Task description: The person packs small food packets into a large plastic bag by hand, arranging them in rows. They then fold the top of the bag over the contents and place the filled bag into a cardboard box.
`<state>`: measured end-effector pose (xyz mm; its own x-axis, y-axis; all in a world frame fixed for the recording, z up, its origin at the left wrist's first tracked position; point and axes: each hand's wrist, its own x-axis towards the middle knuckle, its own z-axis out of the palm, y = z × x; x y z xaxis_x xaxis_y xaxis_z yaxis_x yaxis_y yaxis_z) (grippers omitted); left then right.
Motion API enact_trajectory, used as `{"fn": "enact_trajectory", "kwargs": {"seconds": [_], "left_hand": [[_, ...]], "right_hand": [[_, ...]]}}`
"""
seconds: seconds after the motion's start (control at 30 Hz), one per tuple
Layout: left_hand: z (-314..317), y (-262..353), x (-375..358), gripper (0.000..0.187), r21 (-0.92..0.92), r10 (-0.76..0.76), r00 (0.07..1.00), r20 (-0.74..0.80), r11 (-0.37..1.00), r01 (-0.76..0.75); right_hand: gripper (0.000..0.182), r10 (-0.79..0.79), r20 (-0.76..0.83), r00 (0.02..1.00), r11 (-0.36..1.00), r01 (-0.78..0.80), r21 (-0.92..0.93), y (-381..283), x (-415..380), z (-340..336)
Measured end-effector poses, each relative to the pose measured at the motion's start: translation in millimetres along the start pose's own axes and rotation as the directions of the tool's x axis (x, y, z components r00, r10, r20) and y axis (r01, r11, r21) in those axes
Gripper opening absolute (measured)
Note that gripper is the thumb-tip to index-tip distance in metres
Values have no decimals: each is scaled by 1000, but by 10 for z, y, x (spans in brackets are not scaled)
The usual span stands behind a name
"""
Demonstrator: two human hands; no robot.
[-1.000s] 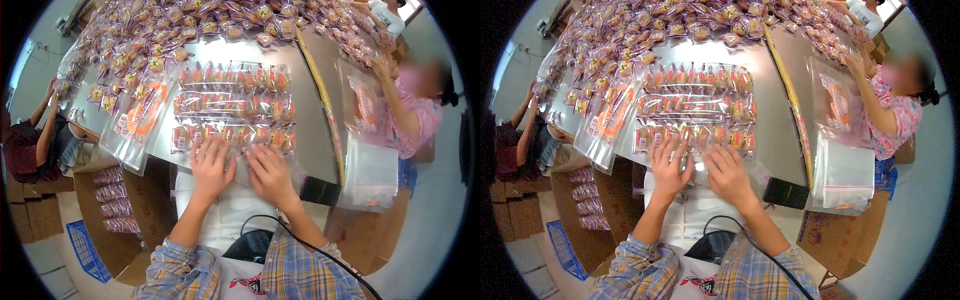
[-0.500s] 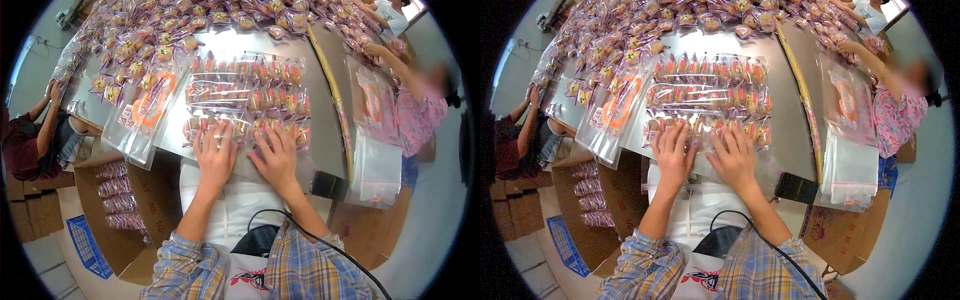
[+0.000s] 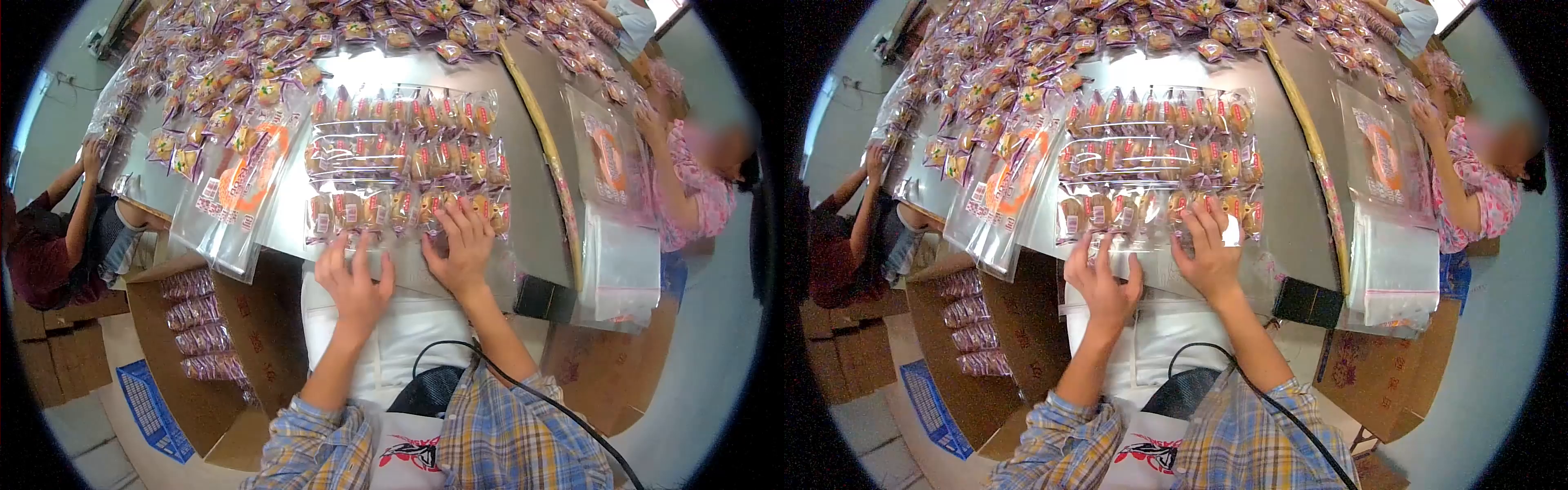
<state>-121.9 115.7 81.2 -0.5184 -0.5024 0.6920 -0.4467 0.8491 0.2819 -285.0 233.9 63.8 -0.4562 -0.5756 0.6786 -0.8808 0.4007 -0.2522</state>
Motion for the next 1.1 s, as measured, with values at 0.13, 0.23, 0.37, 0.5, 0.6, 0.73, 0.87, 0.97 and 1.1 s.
{"fn": "enact_trajectory", "kwargs": {"seconds": [0.13, 0.23, 0.37, 0.5, 0.6, 0.73, 0.87, 0.97, 1.1], "left_hand": [[-183, 243, -35, 96, -450, -511, 770, 381, 625, 638], [-64, 261, 29, 97, -611, -624, 715, 315, 443, 656], [9, 335, 91, 100, -705, -694, 631, 347, 251, 664], [4, 379, 145, 92, -789, -826, 405, 393, -77, 609], [26, 286, 126, 82, -774, -812, 393, 431, -109, 624], [180, 292, 124, 56, -780, -833, 404, 377, -50, 624], [233, 370, 173, 51, -815, -820, 477, 318, 21, 579], [185, 336, 208, 51, -791, -813, 508, 284, 101, 603], [79, 62, 270, 37, -625, -712, 675, 195, 440, 645]], "right_hand": [[66, 5, 105, 994, 1000, -7, 15, 7, 11, -98], [60, 24, 49, 999, 999, -26, 48, 5, 14, -58], [44, 2, 36, 999, 1000, -3, 20, -2, 39, -83], [46, 19, 13, 1000, 1000, -19, 21, -20, 36, -63], [45, 29, 4, 1000, 998, -29, 48, 7, 7, -27], [48, 52, 71, 996, 996, -57, 71, -15, 30, -117], [44, 29, 21, 999, 998, -30, 49, -25, 38, -75], [44, 22, 28, 999, 999, -24, 47, 2, 51, -89], [48, 32, 18, 999, 998, -33, 47, 28, -59, 11]]}}
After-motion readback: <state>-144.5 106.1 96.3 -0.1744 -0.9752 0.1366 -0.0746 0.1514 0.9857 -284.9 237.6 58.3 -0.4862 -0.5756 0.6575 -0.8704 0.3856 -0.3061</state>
